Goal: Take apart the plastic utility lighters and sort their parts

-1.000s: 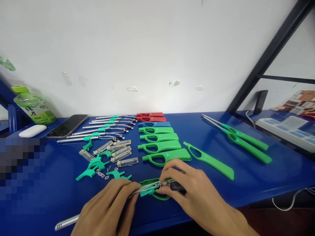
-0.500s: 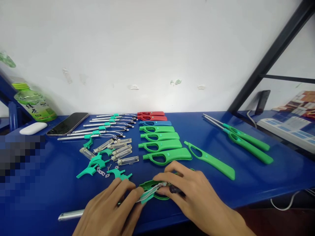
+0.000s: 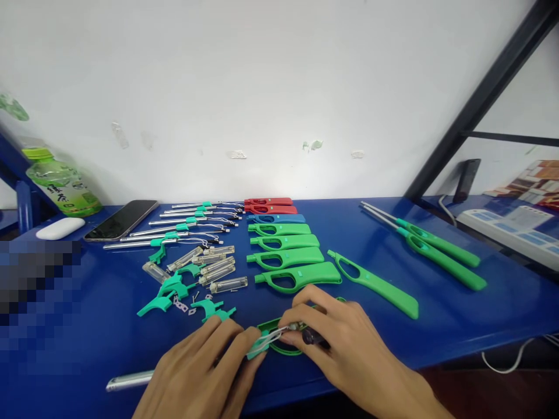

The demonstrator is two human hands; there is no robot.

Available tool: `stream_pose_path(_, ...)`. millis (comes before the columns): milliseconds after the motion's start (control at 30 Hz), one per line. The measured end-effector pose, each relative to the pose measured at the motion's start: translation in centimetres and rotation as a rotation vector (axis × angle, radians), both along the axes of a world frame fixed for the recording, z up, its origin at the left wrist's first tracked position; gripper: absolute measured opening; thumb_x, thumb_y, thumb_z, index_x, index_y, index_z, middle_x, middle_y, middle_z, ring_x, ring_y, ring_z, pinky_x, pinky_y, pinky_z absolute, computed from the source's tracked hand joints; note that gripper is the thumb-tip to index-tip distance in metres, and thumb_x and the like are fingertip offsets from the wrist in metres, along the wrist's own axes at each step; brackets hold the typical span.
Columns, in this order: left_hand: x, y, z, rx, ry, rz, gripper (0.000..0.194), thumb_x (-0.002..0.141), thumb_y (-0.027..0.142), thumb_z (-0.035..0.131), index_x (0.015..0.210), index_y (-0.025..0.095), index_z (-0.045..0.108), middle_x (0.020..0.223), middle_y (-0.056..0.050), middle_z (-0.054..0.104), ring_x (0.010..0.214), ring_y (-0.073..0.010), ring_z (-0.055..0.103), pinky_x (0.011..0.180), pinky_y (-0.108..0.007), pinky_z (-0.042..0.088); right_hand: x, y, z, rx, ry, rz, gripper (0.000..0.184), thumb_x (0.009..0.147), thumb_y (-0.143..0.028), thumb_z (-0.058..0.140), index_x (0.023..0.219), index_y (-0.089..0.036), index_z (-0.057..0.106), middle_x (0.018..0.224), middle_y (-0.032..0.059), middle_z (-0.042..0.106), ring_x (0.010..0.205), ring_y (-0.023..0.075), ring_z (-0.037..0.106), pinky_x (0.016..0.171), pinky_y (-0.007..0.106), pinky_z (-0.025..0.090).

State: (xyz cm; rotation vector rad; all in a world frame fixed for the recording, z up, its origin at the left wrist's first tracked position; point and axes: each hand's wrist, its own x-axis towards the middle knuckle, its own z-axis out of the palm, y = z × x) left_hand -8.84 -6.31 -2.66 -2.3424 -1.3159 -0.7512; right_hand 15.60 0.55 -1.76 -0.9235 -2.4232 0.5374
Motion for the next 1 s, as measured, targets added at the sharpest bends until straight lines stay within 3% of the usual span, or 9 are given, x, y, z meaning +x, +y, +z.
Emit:
stream_pose_path(267,0.4,0.0,0.5,0.062,-0.049,0.088,0.02,0.106,0.021,0.047,0.116,0.022,0.065,0.089,0.0,0.076,0.076,-0.0195,0.075,0.066,-0.034,0.061,-0.1,0.1,-0.2,0.093,0.023,-0.002,0.013,0.107,-0.022,0.061,0.112,-0.032,0.066,0.107,-0.0035,0.067,0.076,0.0137,0.066,0.063,0.03,0.04)
stream_pose_path(500,0.3,-0.3,-0.4,0.098,-0.006,0.17,0.027,0.109,0.035,0.046,0.126,0.024,0.064,0.103,-0.001,0.08,0.093,-0.0246,0.079,0.079,-0.04,0.064,-0.2,0.2,-0.2,0.138,0.056,-0.024,0.01,0.109,-0.027,0.06,0.113,-0.031,0.067,0.107,-0.0024,0.069,0.075,0.0129,0.069,0.062,0.028,0.043)
stream_pose_path(667,-0.2,-0.4,-0.6,0.105,0.008,0.113,0.022,0.111,0.033,0.048,0.121,0.026,0.066,0.1,0.002,0.08,0.09,-0.0216,0.078,0.082,-0.036,0.061,-0.3,0.2,0.0,0.163,0.098,-0.022,0.011,0.109,-0.026,0.059,0.113,-0.03,0.069,0.105,-0.0019,0.07,0.076,0.0118,0.071,0.063,0.026,0.047)
stream_pose_path(833,0.1,-0.1,0.4,0.16,-0.04,0.05,0.023,0.113,0.028,0.044,0.11,0.025,0.067,0.089,0.004,0.078,0.083,-0.0177,0.075,0.079,-0.032,0.057,-0.2,0.0,0.2,0.227,0.121,-0.019,0.012,0.11,-0.026,0.059,0.113,-0.027,0.071,0.104,-0.0002,0.072,0.075,0.012,0.072,0.058,0.026,0.046)
stream_pose_path(1000,-0.2,0.1,0.6,0.15,-0.058,0.017,0.024,0.112,0.023,0.046,0.11,0.023,0.07,0.086,0.003,0.074,0.078,-0.0141,0.07,0.079,-0.029,0.054,0.0,0.0,0.1,0.172,0.129,-0.032,0.011,0.106,-0.027,0.065,0.115,-0.029,0.072,0.108,-0.0002,0.073,0.076,0.0121,0.073,0.064,0.025,0.051)
